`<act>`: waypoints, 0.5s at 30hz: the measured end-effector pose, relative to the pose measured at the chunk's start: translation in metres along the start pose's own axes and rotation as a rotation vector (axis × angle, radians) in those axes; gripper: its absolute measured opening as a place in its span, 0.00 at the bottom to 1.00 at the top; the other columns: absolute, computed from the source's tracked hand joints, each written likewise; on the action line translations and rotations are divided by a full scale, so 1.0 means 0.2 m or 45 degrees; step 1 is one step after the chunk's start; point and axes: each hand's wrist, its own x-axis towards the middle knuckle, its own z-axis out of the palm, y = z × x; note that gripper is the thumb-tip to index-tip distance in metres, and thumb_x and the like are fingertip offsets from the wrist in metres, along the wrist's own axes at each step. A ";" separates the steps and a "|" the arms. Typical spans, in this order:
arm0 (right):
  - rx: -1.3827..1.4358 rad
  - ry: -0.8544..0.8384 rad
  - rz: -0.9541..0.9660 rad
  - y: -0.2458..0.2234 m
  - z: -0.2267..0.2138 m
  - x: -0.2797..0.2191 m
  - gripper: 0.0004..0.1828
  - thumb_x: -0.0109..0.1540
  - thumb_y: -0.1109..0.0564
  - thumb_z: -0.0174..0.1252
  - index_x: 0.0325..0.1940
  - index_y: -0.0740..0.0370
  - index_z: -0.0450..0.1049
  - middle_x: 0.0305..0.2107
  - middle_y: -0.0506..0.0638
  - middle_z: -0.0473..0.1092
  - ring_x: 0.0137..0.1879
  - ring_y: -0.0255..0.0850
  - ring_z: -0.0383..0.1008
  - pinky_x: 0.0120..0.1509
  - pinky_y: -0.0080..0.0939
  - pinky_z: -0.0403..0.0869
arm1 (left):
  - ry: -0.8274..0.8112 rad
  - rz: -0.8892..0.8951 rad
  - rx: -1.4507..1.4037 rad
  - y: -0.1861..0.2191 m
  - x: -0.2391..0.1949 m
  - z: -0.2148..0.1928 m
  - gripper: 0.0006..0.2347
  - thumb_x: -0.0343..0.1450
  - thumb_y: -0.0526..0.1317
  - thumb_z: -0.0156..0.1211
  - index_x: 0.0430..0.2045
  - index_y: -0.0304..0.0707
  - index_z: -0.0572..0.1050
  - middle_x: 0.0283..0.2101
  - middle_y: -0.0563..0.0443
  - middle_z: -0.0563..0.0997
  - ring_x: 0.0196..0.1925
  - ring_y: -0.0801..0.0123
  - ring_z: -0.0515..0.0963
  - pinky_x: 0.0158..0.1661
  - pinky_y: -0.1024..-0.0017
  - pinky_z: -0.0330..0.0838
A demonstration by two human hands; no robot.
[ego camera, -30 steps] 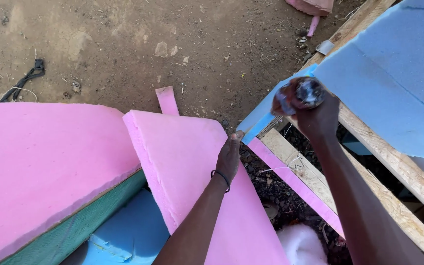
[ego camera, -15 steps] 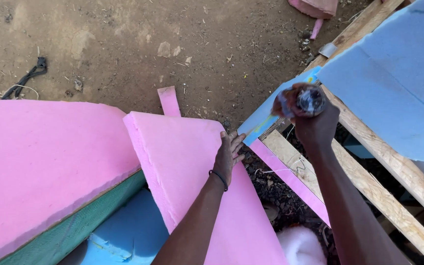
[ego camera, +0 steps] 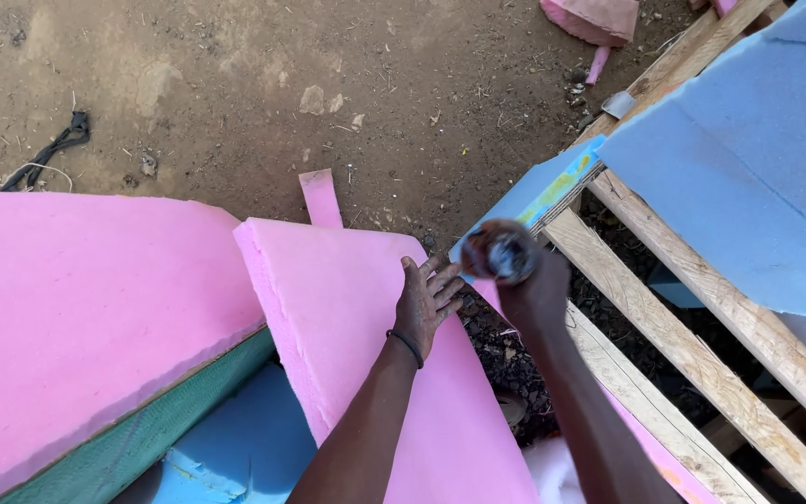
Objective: The person cuts a pink foam sheet using a knife and a blue foam sheet as a guide. They then apply glue from a plastic bottle onto a wooden frame and attach the pink foam sheet to it.
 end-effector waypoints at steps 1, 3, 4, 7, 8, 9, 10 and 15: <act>-0.001 0.002 0.004 0.01 0.00 -0.06 0.15 0.61 0.52 0.79 0.52 0.46 0.91 0.35 0.60 0.88 0.53 0.76 0.87 0.57 0.81 0.82 | -0.002 -0.003 0.002 0.00 0.00 0.01 0.53 0.81 0.88 0.27 0.96 0.48 0.48 0.90 0.43 0.73 0.93 0.40 0.68 0.88 0.32 0.61; 0.176 -0.100 0.004 0.02 0.00 -0.18 0.31 0.57 0.41 0.85 0.64 0.22 0.87 0.42 0.38 0.92 0.57 0.55 0.92 0.62 0.61 0.87 | 0.040 -0.037 -0.016 0.01 0.01 0.02 0.54 0.79 0.89 0.28 0.96 0.51 0.48 0.92 0.45 0.71 0.94 0.39 0.65 0.89 0.31 0.58; 0.176 -0.100 0.004 0.12 -0.03 -0.20 0.31 0.57 0.41 0.85 0.64 0.22 0.87 0.42 0.38 0.92 0.57 0.55 0.92 0.62 0.61 0.87 | 0.040 -0.038 -0.017 0.01 0.02 0.01 0.54 0.79 0.89 0.28 0.96 0.51 0.48 0.92 0.45 0.71 0.94 0.39 0.65 0.89 0.31 0.58; 0.169 -0.038 -0.015 0.28 -0.17 -0.30 0.40 0.54 0.46 0.91 0.70 0.30 0.88 0.47 0.47 0.92 0.60 0.63 0.91 0.66 0.62 0.85 | -0.014 -0.005 0.056 0.01 -0.02 -0.01 0.56 0.80 0.89 0.24 0.97 0.47 0.46 0.91 0.43 0.72 0.96 0.39 0.61 0.91 0.33 0.51; 0.100 0.027 0.010 0.26 -0.24 -0.31 0.35 0.59 0.50 0.89 0.70 0.31 0.89 0.45 0.48 0.91 0.59 0.63 0.91 0.67 0.63 0.85 | -0.023 0.014 0.105 0.03 -0.03 0.00 0.55 0.82 0.87 0.24 0.97 0.44 0.46 0.91 0.40 0.71 0.97 0.38 0.58 0.91 0.33 0.49; 0.032 0.093 0.035 0.24 -0.31 -0.32 0.31 0.63 0.53 0.87 0.70 0.32 0.90 0.44 0.50 0.91 0.57 0.63 0.91 0.68 0.64 0.84 | -0.032 0.033 0.154 0.04 -0.05 0.01 0.53 0.84 0.85 0.24 0.97 0.40 0.46 0.92 0.38 0.70 0.98 0.36 0.54 0.92 0.33 0.47; 0.033 0.091 0.033 0.23 -0.26 -0.33 0.31 0.63 0.53 0.87 0.70 0.32 0.90 0.44 0.50 0.91 0.57 0.63 0.91 0.68 0.64 0.84 | -0.030 0.036 0.153 0.05 -0.05 0.01 0.53 0.84 0.85 0.24 0.97 0.40 0.46 0.92 0.38 0.70 0.98 0.36 0.54 0.92 0.33 0.47; 0.484 0.073 -0.053 0.01 -0.04 -0.33 0.34 0.59 0.56 0.87 0.69 0.38 0.89 0.48 0.48 0.93 0.60 0.57 0.94 0.71 0.58 0.85 | 0.024 0.014 0.180 0.05 -0.08 0.06 0.52 0.84 0.84 0.25 0.97 0.42 0.49 0.92 0.42 0.70 0.98 0.37 0.53 0.92 0.31 0.48</act>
